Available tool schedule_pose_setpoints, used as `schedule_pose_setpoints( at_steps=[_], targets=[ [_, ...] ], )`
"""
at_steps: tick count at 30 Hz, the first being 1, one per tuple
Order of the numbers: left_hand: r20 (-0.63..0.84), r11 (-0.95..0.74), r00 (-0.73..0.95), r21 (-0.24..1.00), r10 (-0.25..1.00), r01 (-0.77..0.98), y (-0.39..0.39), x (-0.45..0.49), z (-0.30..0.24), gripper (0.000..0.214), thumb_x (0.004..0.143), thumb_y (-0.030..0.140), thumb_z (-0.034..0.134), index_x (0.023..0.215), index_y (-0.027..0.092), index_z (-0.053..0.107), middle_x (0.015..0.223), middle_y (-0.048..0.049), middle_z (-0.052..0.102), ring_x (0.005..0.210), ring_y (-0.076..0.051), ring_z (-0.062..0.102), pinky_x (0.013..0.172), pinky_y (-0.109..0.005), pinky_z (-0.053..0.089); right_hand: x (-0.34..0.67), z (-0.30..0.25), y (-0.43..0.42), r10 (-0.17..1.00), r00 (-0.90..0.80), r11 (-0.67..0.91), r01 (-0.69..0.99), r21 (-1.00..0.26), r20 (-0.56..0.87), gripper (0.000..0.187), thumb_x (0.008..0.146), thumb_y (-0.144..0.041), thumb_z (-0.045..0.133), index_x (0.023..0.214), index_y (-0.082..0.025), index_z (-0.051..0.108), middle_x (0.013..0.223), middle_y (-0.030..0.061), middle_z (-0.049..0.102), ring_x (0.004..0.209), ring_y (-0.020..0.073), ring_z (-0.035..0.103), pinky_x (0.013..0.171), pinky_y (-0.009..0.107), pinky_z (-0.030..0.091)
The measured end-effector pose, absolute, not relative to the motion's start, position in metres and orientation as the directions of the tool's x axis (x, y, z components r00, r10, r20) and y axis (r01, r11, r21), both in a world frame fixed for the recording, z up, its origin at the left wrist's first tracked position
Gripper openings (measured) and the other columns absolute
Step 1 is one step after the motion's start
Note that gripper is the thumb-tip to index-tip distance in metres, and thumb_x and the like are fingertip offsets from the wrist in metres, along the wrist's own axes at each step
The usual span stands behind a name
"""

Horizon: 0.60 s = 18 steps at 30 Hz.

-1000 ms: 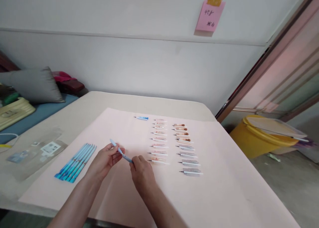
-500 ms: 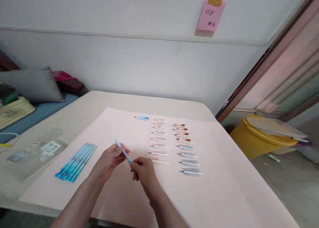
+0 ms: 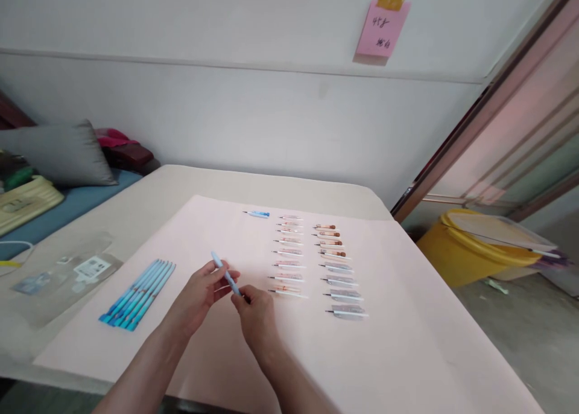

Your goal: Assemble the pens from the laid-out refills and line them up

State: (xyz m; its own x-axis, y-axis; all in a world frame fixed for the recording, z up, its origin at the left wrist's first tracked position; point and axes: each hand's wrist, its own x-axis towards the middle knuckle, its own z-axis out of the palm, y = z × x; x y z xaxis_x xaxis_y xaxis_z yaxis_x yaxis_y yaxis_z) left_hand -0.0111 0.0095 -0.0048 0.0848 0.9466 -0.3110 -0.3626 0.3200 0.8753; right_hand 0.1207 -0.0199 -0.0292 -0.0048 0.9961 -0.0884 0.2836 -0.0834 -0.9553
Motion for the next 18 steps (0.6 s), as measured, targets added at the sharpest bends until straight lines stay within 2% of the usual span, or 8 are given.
schedule_pose_setpoints(
  at_steps=[5, 9, 11, 14, 18],
  targets=[
    [-0.307, 0.265, -0.079, 0.904, 0.948, -0.336, 0.0122, -0.0131, -0.0093, 0.025, 0.062, 0.033, 0.073, 0.078, 0.016, 0.062, 0.073, -0.0010, 0.058, 0.068, -0.011, 0.053, 0.069, -0.026, 0.045, 0.1177, -0.0295, -0.0197, 0.989, -0.072, -0.110, 0.239, -0.965, -0.131, 0.017, 0.072, -0.024, 0.053, 0.059, -0.016, 0.060, 0.050, -0.0038, 0.047, 0.047, 0.0082, 0.037, 0.046, 0.022, 0.025],
    [-0.305, 0.262, -0.069, 0.897, 0.950, -0.355, 0.0134, -0.0159, -0.0102, 0.033, 0.061, 0.024, 0.073, 0.091, 0.014, 0.062, 0.078, -0.0061, 0.063, 0.074, -0.016, 0.058, 0.073, -0.032, 0.047, 0.1175, -0.0289, -0.0204, 0.935, -0.184, -0.300, 0.042, -0.953, -0.302, 0.018, 0.074, -0.029, 0.052, 0.064, -0.015, 0.058, 0.050, -0.0041, 0.049, 0.037, 0.0052, 0.029, 0.039, 0.022, 0.018],
    [-0.313, 0.278, -0.030, 0.880, 0.949, -0.384, 0.0128, -0.0159, -0.0085, 0.036, 0.063, 0.022, 0.072, 0.096, 0.014, 0.060, 0.085, -0.0095, 0.065, 0.082, -0.019, 0.060, 0.077, -0.034, 0.047, 0.1181, -0.0286, -0.0200, 0.924, -0.192, -0.339, -0.008, -0.941, -0.331, 0.018, 0.073, -0.030, 0.052, 0.065, -0.015, 0.058, 0.051, -0.0041, 0.050, 0.035, 0.0047, 0.027, 0.038, 0.022, 0.017],
    [-0.313, 0.287, 0.000, 0.870, 0.950, -0.401, 0.0118, -0.0146, -0.0063, 0.031, 0.064, 0.025, 0.070, 0.092, 0.016, 0.060, 0.087, -0.0082, 0.064, 0.085, -0.019, 0.060, 0.077, -0.033, 0.046, 0.1185, -0.0300, -0.0186, 0.938, -0.163, -0.300, 0.067, -0.952, -0.307, 0.021, 0.073, -0.030, 0.053, 0.059, -0.015, 0.055, 0.050, -0.0036, 0.050, 0.037, 0.0049, 0.031, 0.039, 0.021, 0.019],
    [-0.269, 0.222, -0.104, 0.919, 0.958, -0.327, 0.0132, -0.0149, -0.0073, 0.023, 0.063, 0.032, 0.071, 0.078, 0.017, 0.061, 0.071, 0.0004, 0.057, 0.068, -0.011, 0.054, 0.068, -0.025, 0.045, 0.1166, -0.0346, -0.0174, 0.952, -0.147, -0.246, 0.164, -0.955, -0.270, 0.021, 0.074, -0.029, 0.052, 0.060, -0.015, 0.057, 0.049, -0.0032, 0.051, 0.040, 0.0058, 0.034, 0.042, 0.021, 0.022]
  ],
)
